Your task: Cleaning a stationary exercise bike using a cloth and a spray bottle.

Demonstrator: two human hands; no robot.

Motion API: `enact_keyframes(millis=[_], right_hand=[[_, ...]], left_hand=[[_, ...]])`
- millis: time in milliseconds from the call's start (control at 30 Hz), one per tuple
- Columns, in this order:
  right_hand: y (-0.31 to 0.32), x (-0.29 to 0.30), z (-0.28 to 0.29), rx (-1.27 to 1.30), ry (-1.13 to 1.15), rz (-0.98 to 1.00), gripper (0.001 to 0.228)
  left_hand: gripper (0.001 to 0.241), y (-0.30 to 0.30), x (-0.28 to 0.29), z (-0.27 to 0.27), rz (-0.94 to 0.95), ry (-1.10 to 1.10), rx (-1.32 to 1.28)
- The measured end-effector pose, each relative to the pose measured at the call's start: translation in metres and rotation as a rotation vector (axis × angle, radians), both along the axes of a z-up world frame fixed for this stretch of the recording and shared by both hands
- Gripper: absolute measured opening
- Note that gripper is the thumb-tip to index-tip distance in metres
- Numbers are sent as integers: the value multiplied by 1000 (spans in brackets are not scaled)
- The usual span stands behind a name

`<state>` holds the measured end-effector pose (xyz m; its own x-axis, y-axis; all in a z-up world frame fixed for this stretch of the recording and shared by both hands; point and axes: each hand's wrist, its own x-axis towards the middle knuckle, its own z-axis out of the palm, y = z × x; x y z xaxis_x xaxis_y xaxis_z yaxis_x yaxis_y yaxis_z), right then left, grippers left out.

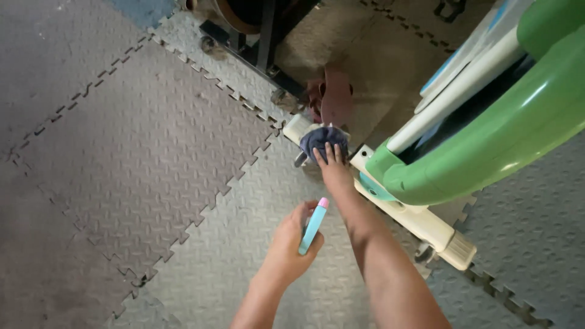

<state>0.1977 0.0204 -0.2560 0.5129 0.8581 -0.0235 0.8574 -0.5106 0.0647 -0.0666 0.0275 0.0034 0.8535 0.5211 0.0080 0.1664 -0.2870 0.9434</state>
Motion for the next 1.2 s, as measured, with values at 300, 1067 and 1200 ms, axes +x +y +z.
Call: enact_keyframes(millis=[300,1067,1200], right_hand=[[-27,-5,-13,-61,13,-63,23],[-202,-217,260,1087,2087,-806,56],[-219,-258,306,1126,2192,-910,51]], left_hand=[[55,-11,11,6,-48,-18,58],[59,-55,-97,32,-160,162,-64],[49,-70,-138,98,-107,196,-154]])
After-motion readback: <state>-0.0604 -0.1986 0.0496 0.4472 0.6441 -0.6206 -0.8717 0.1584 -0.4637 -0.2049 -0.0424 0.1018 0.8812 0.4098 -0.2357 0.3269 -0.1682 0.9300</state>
